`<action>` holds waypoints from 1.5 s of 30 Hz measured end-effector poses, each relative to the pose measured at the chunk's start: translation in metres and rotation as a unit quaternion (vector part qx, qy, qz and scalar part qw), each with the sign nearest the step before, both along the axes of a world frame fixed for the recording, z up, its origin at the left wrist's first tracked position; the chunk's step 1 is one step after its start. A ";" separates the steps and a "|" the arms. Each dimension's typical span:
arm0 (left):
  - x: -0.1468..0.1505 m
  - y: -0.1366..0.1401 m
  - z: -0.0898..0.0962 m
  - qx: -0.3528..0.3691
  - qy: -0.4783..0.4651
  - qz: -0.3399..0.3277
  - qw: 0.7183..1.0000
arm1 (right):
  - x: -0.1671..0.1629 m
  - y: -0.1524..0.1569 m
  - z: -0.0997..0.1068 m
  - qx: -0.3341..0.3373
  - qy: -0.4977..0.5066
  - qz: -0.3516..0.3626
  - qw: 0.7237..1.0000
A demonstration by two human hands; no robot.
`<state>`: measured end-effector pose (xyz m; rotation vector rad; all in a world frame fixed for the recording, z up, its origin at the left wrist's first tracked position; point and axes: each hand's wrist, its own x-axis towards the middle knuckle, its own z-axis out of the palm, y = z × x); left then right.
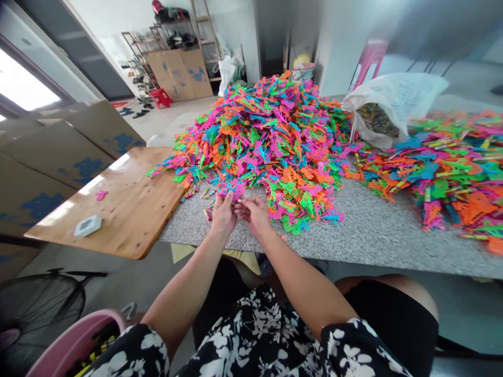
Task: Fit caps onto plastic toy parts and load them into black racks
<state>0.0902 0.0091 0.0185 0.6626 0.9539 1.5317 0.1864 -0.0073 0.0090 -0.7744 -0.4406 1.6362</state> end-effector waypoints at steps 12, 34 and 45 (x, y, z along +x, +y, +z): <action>0.032 -0.004 -0.020 -0.019 0.024 -0.027 0.999 | 0.031 -0.004 0.000 -0.029 -0.046 -0.083 0.995; -0.076 0.121 -0.016 0.055 0.694 -0.043 0.717 | 0.004 0.047 -0.015 0.238 -0.750 0.174 0.592; -0.106 0.048 -0.013 -0.085 0.111 -0.067 0.988 | -0.005 0.061 -0.024 0.213 -0.712 0.108 0.661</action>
